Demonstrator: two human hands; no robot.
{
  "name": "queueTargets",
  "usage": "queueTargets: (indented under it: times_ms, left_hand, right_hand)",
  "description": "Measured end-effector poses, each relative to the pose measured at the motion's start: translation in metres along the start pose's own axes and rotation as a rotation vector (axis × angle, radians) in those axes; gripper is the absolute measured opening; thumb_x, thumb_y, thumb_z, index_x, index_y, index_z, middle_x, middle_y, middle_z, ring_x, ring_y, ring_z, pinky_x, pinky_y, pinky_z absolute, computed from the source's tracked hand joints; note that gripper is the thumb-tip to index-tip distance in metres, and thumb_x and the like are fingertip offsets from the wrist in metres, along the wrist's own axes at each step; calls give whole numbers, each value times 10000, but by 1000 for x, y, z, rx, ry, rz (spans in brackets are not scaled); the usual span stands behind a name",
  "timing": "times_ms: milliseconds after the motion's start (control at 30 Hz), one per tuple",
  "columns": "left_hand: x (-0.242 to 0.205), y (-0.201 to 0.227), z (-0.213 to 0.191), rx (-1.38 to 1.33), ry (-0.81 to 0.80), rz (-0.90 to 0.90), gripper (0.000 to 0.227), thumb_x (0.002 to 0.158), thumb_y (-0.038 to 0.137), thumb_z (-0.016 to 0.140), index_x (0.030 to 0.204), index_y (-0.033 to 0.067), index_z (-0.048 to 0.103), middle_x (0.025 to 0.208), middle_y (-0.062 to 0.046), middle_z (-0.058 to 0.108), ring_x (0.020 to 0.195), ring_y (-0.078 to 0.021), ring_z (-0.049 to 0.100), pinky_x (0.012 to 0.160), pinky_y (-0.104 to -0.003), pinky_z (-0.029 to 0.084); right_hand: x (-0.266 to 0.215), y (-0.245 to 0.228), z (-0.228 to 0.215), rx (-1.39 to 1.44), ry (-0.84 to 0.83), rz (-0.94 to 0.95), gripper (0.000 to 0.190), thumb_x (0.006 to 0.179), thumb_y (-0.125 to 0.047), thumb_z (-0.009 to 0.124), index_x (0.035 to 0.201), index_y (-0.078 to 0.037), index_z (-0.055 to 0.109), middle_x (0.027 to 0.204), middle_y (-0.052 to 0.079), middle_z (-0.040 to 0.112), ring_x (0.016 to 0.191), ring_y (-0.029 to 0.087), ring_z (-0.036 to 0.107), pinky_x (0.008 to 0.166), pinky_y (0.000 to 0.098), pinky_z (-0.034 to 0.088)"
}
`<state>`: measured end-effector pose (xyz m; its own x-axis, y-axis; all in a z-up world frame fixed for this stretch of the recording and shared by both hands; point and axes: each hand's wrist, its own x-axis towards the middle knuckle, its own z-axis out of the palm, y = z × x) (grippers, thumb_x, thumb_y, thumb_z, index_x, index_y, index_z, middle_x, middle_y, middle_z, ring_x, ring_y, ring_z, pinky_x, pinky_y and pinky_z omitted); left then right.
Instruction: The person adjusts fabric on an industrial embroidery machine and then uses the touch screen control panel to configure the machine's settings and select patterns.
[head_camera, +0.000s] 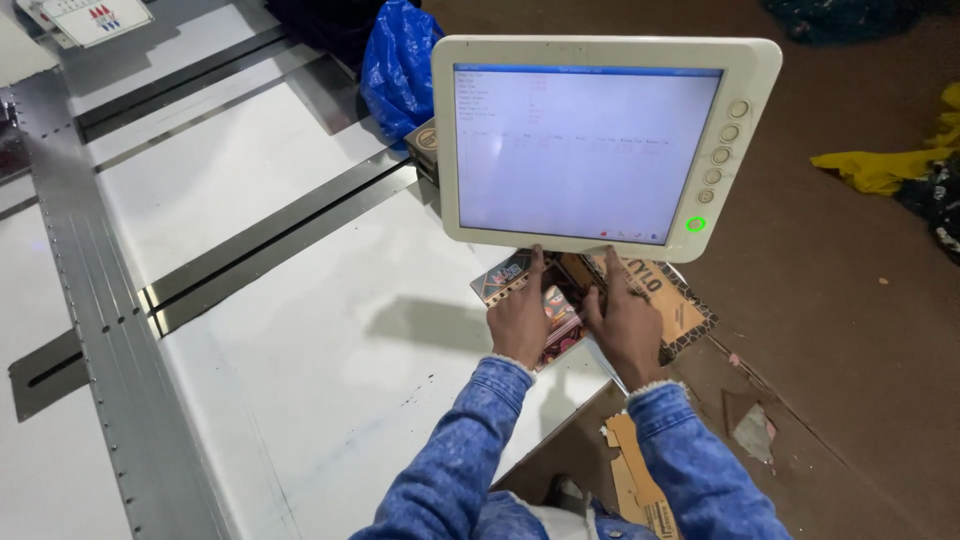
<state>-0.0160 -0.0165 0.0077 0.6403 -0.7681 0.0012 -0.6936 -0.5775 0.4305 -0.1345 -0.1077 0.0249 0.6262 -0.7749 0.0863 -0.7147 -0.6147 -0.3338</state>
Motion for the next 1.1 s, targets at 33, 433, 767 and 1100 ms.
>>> queueTargets:
  times_ms: [33,433,767,1100]
  left_hand:
    - [0,1,-1,0,-2,5,897,891,81,612,1632,200,120,743,-156,712,652,-316,731,581,-417,570]
    - [-5,5,-11,27,-28,1,882,937,110,618,1635,190,83,825,-180,734,733,-325,751,645,-438,603]
    - [-3,5,-9,30,-14,-7,783,990,145,563,1629,182,111,872,-188,734,799,-349,752,673,-468,612]
    - [-1,8,-14,36,-59,-23,872,940,113,611,1634,194,89,887,-180,727,817,-337,749,689,-473,610]
  right_hand:
    - [-1,0,0,0,2,5,649,1012,-399,441,1615,-216,286,659,140,697,621,331,721,715,513,593]
    - [-1,10,-12,22,-41,26,652,1003,-394,434,1619,-259,272,676,135,716,649,331,729,761,503,613]
    - [2,0,-31,-7,-33,20,679,1020,-353,406,1650,-250,175,752,147,741,694,308,740,718,457,610]
    - [-6,-8,-9,-4,-79,-13,746,977,-372,424,1638,-173,143,749,168,738,716,359,749,720,522,618]
